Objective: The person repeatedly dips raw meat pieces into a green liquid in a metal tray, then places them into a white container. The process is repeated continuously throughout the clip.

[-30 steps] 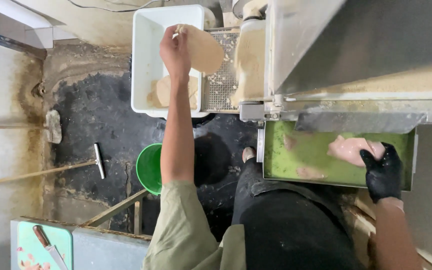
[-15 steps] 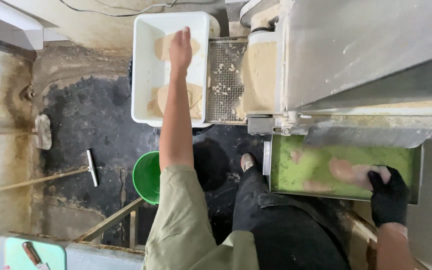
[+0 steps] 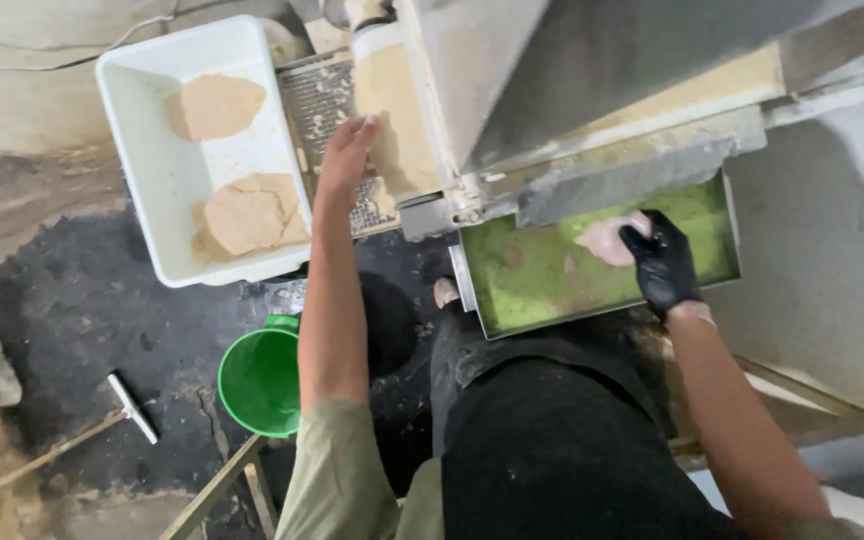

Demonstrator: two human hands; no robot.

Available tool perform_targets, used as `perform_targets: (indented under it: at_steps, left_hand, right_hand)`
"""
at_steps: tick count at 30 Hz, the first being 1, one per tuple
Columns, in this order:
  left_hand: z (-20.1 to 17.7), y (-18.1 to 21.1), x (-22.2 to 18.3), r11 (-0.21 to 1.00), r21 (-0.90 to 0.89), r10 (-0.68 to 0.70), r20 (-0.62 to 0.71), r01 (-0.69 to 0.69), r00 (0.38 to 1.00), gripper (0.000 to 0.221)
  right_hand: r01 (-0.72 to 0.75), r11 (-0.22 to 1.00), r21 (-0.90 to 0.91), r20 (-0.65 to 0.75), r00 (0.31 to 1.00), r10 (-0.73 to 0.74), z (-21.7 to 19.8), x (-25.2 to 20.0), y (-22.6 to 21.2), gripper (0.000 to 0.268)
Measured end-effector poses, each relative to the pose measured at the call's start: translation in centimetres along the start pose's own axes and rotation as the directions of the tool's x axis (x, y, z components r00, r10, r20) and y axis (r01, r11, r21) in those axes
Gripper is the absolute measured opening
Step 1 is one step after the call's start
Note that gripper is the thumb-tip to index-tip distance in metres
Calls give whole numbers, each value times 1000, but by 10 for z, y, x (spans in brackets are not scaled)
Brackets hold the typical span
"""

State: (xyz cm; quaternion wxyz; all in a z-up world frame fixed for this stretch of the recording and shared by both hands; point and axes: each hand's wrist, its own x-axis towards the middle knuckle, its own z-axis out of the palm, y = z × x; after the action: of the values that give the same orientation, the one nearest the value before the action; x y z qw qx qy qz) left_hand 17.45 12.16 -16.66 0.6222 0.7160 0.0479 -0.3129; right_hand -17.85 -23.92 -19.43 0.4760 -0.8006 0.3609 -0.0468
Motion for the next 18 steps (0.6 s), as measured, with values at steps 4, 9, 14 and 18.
perform_targets:
  at_steps: [4,9,14,18]
  left_hand:
    - [-6,-17,11,995,-91,-52,-45,48,998,59]
    - [-35,-108,76,888,-428,-192,-17,166,981,56]
    - [-28,-78,32,810,-586,-97,-153,-11,983,40]
    - [-15,-54,16,804,-565,44,-249,-182,968,31]
  right_hand:
    - [82,981,-178,90,994,-67,27,-5,-17,23]
    - [305,858,-414,251,944,-214,76,-7,16,22]
    - [383,807,-449,317,913,-257,85,-3,61,24]
    - [368,847,-382,232,926,-298,71,2,58,20]
